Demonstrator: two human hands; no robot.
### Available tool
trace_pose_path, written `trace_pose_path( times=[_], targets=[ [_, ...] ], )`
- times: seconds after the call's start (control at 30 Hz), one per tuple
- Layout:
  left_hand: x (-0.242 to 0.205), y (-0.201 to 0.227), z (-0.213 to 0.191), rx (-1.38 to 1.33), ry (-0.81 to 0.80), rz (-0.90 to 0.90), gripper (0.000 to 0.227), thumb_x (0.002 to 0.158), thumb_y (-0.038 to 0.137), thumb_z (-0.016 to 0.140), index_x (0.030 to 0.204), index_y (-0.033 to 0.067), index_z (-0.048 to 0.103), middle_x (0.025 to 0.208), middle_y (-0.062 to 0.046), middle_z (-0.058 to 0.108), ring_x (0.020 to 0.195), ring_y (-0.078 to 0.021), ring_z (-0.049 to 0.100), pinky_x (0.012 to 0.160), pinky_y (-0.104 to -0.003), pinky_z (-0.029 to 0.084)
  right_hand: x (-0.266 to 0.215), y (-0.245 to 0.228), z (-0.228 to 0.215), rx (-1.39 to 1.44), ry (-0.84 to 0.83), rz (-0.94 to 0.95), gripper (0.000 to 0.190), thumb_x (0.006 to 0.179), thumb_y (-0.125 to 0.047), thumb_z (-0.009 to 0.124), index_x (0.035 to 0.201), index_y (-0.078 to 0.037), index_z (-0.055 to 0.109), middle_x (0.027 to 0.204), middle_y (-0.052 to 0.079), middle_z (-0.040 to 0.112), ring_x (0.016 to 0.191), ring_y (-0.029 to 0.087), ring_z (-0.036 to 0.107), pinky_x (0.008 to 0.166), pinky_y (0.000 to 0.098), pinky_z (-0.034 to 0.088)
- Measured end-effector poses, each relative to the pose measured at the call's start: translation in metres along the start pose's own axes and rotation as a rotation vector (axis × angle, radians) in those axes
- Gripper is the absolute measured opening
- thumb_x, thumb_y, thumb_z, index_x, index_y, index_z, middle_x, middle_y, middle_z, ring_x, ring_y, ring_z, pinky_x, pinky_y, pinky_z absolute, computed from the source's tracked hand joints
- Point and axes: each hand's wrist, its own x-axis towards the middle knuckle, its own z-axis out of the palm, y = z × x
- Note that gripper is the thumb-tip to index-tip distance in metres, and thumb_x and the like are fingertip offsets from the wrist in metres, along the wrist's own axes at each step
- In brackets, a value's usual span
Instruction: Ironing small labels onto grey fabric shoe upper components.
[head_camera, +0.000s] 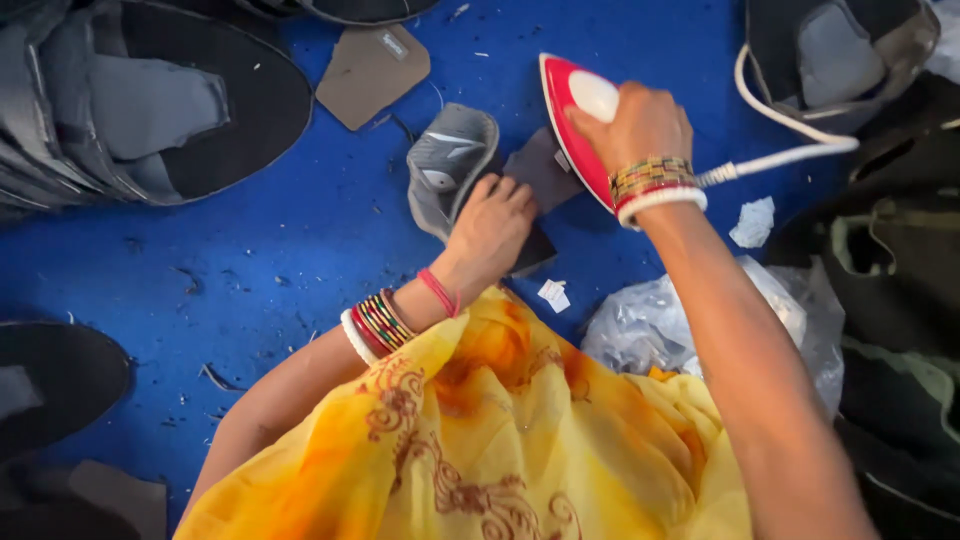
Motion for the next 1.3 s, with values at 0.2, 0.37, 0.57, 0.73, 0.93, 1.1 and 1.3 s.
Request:
trace_pose_path(
  times=[0.2, 0.37, 0.57, 0.73, 0.93, 1.1, 1.3],
  targets=[
    [0.000, -0.013, -0.003, -0.076, 0.025, 0.032, 0.034, 0.076, 0.014, 0.060, 0.107, 0.0072, 0.071, 0.110, -0.007, 0.063, 0.115, -0.0251, 0.055, 0.104, -0.040, 0.038, -0.025, -0.015, 0.001, 0.050, -0.115, -0.056, 0.064, 0.086, -0.062, 0.076, 0.095, 0.001, 0.075, 0.088, 0.030, 0.071, 0.082, 0.048, 0.070, 0.073, 0.0547, 0.056],
    [-0.008, -0.016, -0.005, -0.063, 0.056, 0.048, 0.044, 0.083, 0.014, 0.061, 0.125, 0.0042, 0.070, 0.127, -0.008, 0.064, 0.129, -0.0244, 0.052, 0.112, -0.040, 0.036, -0.019, -0.030, 0.002, 0.041, -0.104, -0.017, 0.063, 0.087, -0.061, 0.076, 0.094, 0.002, 0.074, 0.085, 0.030, 0.071, 0.080, 0.049, 0.070, 0.071, 0.0551, 0.056],
    [-0.014, -0.004, -0.062, -0.194, 0.215, -0.012, 0.048, 0.082, 0.026, 0.076, 0.125, 0.0066, 0.065, 0.146, -0.011, 0.054, 0.147, -0.0344, 0.038, 0.118, -0.049, 0.033, -0.009, -0.032, 0.005, 0.089, 0.001, -0.048, 0.063, 0.086, -0.060, 0.078, 0.093, 0.003, 0.074, 0.087, 0.031, 0.070, 0.082, 0.047, 0.070, 0.073, 0.0529, 0.057],
    [-0.020, -0.019, -0.067, -0.368, 0.204, -0.437, 0.100, 0.067, 0.033, 0.087, 0.150, 0.0010, 0.041, 0.146, -0.024, 0.043, 0.128, -0.0446, 0.040, 0.101, -0.052, 0.038, -0.051, -0.021, -0.001, 0.107, -0.100, -0.015, 0.059, 0.084, -0.058, 0.075, 0.097, 0.000, 0.075, 0.086, 0.030, 0.071, 0.081, 0.048, 0.070, 0.071, 0.0557, 0.056],
    [-0.021, -0.027, -0.055, -0.567, 0.170, -0.381, 0.077, 0.085, 0.030, 0.082, 0.145, 0.0014, 0.043, 0.117, -0.023, 0.068, 0.120, -0.0416, 0.059, 0.099, -0.046, 0.050, -0.030, -0.023, -0.002, 0.013, -0.110, -0.013, 0.066, 0.088, -0.064, 0.074, 0.095, 0.002, 0.074, 0.085, 0.032, 0.070, 0.082, 0.050, 0.069, 0.073, 0.0558, 0.056],
    [-0.014, -0.023, -0.088, -0.715, -0.150, -0.624, 0.074, 0.089, 0.032, 0.073, 0.151, 0.0059, 0.043, 0.095, -0.028, 0.071, 0.100, -0.0420, 0.069, 0.088, -0.048, 0.053, 0.037, -0.007, 0.013, 0.052, 0.004, -0.064, 0.072, 0.084, -0.068, 0.077, 0.092, 0.003, 0.075, 0.086, 0.031, 0.070, 0.079, 0.049, 0.069, 0.072, 0.0541, 0.056],
    [-0.056, -0.083, -0.168, -0.695, 0.496, -0.360, 0.058, 0.096, 0.025, 0.075, 0.142, -0.0018, 0.052, 0.134, -0.028, 0.064, 0.127, -0.0430, 0.062, 0.107, -0.044, 0.049, 0.070, 0.056, 0.016, 0.743, 0.216, 0.033, 0.061, 0.100, -0.062, 0.067, 0.101, -0.002, 0.074, 0.092, 0.015, 0.074, 0.077, 0.027, 0.069, 0.068, 0.0396, 0.052]
  ],
)
